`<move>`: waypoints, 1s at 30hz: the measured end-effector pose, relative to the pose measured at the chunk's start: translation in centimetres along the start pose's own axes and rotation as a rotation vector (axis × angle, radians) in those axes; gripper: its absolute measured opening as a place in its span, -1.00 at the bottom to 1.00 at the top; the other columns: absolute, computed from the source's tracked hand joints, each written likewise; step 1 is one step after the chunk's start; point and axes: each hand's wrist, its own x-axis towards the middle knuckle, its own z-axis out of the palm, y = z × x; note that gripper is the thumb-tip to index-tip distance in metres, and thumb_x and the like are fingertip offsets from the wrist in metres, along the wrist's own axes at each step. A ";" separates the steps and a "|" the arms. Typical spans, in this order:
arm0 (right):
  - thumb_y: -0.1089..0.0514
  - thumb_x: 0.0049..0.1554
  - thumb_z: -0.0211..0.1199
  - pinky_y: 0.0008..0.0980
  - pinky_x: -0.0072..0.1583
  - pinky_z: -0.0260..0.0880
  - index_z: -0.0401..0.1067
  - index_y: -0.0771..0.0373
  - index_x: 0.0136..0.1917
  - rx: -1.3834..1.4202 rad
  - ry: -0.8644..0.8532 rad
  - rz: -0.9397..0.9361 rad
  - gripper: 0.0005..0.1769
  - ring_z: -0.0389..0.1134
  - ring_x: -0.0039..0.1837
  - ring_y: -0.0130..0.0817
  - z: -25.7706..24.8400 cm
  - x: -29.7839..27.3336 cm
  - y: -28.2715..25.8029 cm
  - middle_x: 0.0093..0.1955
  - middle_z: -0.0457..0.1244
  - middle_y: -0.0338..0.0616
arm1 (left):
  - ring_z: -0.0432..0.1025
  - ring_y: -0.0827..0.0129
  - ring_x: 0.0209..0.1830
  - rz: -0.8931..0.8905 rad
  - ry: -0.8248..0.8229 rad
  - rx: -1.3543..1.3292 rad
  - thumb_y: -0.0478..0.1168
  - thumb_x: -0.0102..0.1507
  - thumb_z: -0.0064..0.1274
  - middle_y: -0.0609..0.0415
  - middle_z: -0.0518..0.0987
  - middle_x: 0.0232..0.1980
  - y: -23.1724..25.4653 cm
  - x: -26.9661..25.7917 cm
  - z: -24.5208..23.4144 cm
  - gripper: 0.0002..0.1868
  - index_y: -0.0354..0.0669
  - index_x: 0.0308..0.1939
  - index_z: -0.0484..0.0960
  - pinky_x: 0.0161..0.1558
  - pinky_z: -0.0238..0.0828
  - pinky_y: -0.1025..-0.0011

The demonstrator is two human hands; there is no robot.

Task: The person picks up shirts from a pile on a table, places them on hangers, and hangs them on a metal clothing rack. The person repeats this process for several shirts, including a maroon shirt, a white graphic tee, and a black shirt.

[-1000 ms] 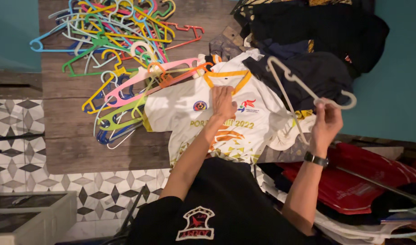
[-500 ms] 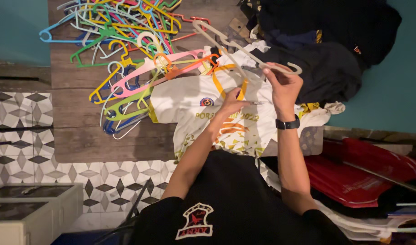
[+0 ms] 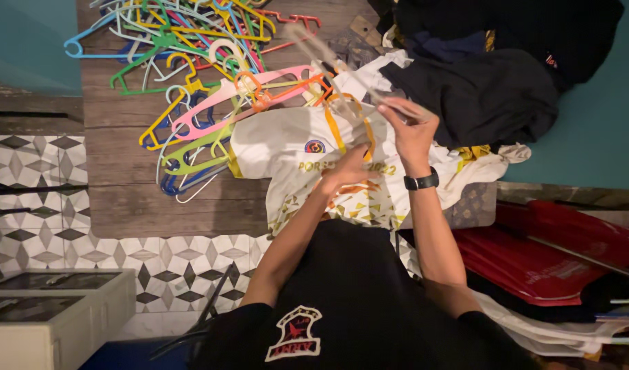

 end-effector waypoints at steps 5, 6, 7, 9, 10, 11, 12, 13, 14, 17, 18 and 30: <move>0.32 0.13 0.44 -0.47 0.15 0.44 0.62 0.37 0.02 -0.213 -0.146 -0.034 -0.84 0.48 0.04 -0.48 0.7 -1.1 0.0 0.00 0.48 -0.08 | 0.31 -0.20 0.35 0.039 -0.048 0.181 0.01 -0.01 0.42 -0.41 0.43 0.31 2.8 -1.1 -1.2 -0.02 -0.47 0.33 0.33 0.34 0.22 0.12; 0.31 0.12 0.44 -0.46 0.14 0.44 0.62 0.37 0.02 -0.254 -0.158 -0.027 -0.83 0.48 0.04 -0.47 0.9 -1.4 0.0 -0.01 0.48 -0.08 | 0.30 -0.22 0.35 0.075 -0.043 0.184 0.01 -0.01 0.42 -0.42 0.42 0.31 3.4 -1.3 -1.5 0.02 -0.48 0.37 0.31 0.34 0.19 0.11; 0.29 0.12 0.44 -0.45 0.14 0.44 0.62 0.36 0.01 -0.294 -0.172 -0.019 -0.82 0.48 0.03 -0.47 0.9 -1.6 -0.1 -0.02 0.48 -0.07 | 0.28 -0.24 0.34 0.111 -0.038 0.186 0.00 -0.01 0.41 -0.44 0.41 0.31 3.8 -1.5 -1.8 0.05 -0.48 0.41 0.28 0.34 0.17 0.09; 0.26 0.12 0.44 -0.44 0.14 0.45 0.62 0.35 0.02 -0.345 -0.208 -0.036 -0.81 0.49 0.04 -0.47 1.0 -1.7 -0.2 -0.01 0.47 -0.06 | 0.28 -0.20 0.37 0.101 -0.042 0.170 0.01 -0.01 0.40 -0.40 0.41 0.33 4.5 -1.7 -2.3 0.02 -0.47 0.38 0.31 0.37 0.17 0.11; 0.25 0.13 0.44 -0.43 0.14 0.46 0.62 0.34 0.03 -0.370 -0.226 -0.044 -0.80 0.50 0.04 -0.47 1.0 -1.8 -0.2 0.00 0.47 -0.05 | 0.28 -0.18 0.38 0.095 -0.044 0.161 0.02 0.00 0.39 -0.38 0.41 0.34 4.7 -1.8 -2.4 0.00 -0.46 0.37 0.32 0.38 0.16 0.11; 0.24 0.13 0.44 -0.44 0.13 0.46 0.62 0.33 0.05 -0.370 -0.228 -0.021 -0.79 0.50 0.03 -0.46 1.1 -1.8 -0.3 0.00 0.47 -0.06 | 0.26 -0.19 0.39 0.085 -0.043 0.199 0.02 0.00 0.41 -0.37 0.41 0.34 4.9 -1.8 -2.5 -0.02 -0.46 0.34 0.34 0.39 0.13 0.10; 0.22 0.13 0.44 -0.44 0.11 0.46 0.62 0.32 0.06 -0.369 -0.229 0.003 -0.78 0.50 0.01 -0.45 1.3 -1.9 -0.3 0.00 0.47 -0.06 | 0.24 -0.19 0.40 0.075 -0.042 0.236 0.03 0.00 0.42 -0.36 0.40 0.34 5.0 -1.7 -2.4 -0.04 -0.45 0.32 0.36 0.41 0.10 0.09; 0.21 0.13 0.44 -0.44 0.10 0.45 0.62 0.31 0.08 -0.368 -0.231 0.026 -0.76 0.50 0.00 -0.45 1.3 -1.9 -0.4 0.00 0.48 -0.06 | 0.21 -0.19 0.42 0.064 -0.040 0.273 0.03 0.00 0.43 -0.35 0.40 0.35 5.1 -1.6 -2.4 -0.05 -0.45 0.29 0.38 0.42 0.07 0.07; 0.21 0.14 0.43 -0.43 0.11 0.46 0.62 0.31 0.08 -0.353 -0.231 0.008 -0.76 0.50 0.02 -0.43 1.4 -1.8 -0.5 0.01 0.48 -0.05 | 0.23 -0.17 0.41 0.037 -0.056 0.272 0.05 0.01 0.41 -0.34 0.41 0.34 5.1 -1.5 -2.5 -0.06 -0.43 0.30 0.38 0.42 0.10 0.08; 0.20 0.14 0.42 -0.42 0.11 0.46 0.61 0.33 0.07 -0.369 -0.251 -0.055 -0.76 0.52 0.04 -0.34 1.5 -1.3 -0.6 0.02 0.47 -0.01 | 0.24 -0.16 0.41 0.051 -0.058 0.242 0.08 0.04 0.37 -0.31 0.41 0.34 4.6 -1.3 -2.5 -0.06 -0.39 0.34 0.38 0.42 0.13 0.08; 0.20 0.14 0.42 -0.41 0.09 0.46 0.60 0.33 0.07 -0.416 -0.273 -0.084 -0.76 0.53 0.03 -0.29 1.4 -1.1 -0.6 0.00 0.46 0.02 | 0.23 -0.19 0.41 0.118 -0.023 0.215 0.07 0.05 0.37 -0.33 0.40 0.36 4.4 -1.4 -2.5 -0.06 -0.38 0.36 0.38 0.41 0.12 0.06; 0.23 0.16 0.27 -0.28 0.06 0.42 0.55 0.21 0.07 -0.637 -0.406 -0.137 -0.81 0.49 -0.11 -0.11 -1.1 -0.4 1.4 -0.12 0.44 -0.06 | 0.33 -0.23 0.31 0.172 0.064 0.125 0.09 0.12 0.29 -0.34 0.44 0.28 6.1 -3.5 -4.7 -0.27 -0.12 0.30 0.50 0.30 0.25 -0.02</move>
